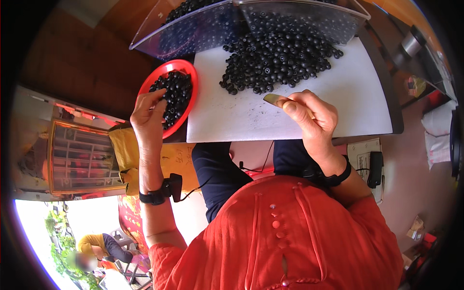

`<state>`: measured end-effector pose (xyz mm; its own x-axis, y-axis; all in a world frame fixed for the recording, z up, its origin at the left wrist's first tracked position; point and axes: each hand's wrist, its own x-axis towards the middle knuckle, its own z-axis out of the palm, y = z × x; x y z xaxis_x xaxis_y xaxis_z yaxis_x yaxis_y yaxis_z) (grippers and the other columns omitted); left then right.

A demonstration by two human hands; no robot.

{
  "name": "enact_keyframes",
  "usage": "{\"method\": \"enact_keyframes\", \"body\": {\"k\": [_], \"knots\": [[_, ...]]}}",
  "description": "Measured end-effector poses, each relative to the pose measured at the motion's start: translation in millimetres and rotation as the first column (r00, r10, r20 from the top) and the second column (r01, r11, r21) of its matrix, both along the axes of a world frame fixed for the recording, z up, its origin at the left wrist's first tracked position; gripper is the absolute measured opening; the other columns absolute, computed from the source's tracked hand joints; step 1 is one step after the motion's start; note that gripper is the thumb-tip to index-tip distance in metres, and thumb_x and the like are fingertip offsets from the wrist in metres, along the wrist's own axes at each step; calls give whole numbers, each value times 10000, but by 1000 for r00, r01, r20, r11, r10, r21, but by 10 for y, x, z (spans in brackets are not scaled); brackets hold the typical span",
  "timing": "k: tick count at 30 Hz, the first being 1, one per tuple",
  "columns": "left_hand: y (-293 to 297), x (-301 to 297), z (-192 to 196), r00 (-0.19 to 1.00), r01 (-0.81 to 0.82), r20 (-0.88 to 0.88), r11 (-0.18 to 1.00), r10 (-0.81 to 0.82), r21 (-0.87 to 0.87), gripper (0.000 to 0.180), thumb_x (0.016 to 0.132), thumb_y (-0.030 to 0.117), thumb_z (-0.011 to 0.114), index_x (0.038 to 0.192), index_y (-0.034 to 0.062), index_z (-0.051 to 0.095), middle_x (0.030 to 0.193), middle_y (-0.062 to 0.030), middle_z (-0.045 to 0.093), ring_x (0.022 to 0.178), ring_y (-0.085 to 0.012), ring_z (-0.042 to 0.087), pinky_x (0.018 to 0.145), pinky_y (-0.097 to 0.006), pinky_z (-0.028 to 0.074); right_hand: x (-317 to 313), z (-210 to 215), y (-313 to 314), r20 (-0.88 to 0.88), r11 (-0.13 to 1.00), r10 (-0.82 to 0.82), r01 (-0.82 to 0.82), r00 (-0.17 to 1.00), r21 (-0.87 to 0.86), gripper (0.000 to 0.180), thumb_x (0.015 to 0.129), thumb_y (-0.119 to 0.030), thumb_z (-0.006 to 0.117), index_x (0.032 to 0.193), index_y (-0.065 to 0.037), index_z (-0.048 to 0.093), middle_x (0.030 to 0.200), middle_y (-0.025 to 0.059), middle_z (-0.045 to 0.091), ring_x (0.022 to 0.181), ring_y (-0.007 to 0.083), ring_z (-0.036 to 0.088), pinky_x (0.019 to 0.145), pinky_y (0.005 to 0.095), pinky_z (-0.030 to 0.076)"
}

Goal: Sorting and preparing small black fruits, likely grapes or olives, using a small knife.

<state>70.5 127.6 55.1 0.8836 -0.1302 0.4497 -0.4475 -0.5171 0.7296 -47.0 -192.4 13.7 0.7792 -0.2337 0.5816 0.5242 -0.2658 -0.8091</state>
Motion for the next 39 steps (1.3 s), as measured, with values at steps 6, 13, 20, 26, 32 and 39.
{"method": "enact_keyframes", "body": {"k": [6,13,20,26,32,39], "knots": [[-896,-167,-166,918,114,294,887,-266,447,427,758,48,841,1172,92,743,1173,-120,651,1082,-351,575,938,-452,504,19,-67,-29,110,997,-6,-2,994,71,154,977,-87,739,932,51,688,869,94,778,781,90,704,679,234,548],[-1711,-174,-289,867,141,312,792,-389,594,578,807,185,801,1364,147,651,1432,-180,564,1294,-389,530,1006,-504,463,-22,-73,-56,77,996,9,-16,997,90,137,982,-73,728,965,59,694,895,106,773,802,107,715,698,244,557],[-1472,-237,-426,837,277,274,798,-474,536,370,822,106,748,1192,104,734,1298,-131,652,1206,-348,607,957,-459,502,-5,-106,-60,118,994,17,-29,993,107,137,967,-96,748,961,40,733,870,61,746,740,99,672,650,246,520],[-1249,-241,-423,782,341,287,764,-554,547,332,782,52,744,1113,62,737,1223,-139,663,1202,-360,606,942,-462,523,22,-108,-35,130,994,6,-20,991,110,131,962,-96,753,956,35,741,859,57,740,723,100,665,633,246,511],[-1252,-384,-296,800,308,349,833,-489,460,363,766,-14,752,1123,47,723,1195,-157,641,1114,-384,596,884,-459,533,35,-140,-37,127,997,-12,1,992,82,124,961,-79,749,975,43,728,855,63,749,731,92,673,641,237,519],[-1586,-529,-315,747,471,336,813,-574,341,298,733,-27,753,1022,20,692,970,-106,619,881,-316,589,707,-421,524,-22,-118,-69,145,988,-11,-12,989,151,115,979,-64,723,990,50,711,881,72,767,735,80,663,658,238,521]]}}
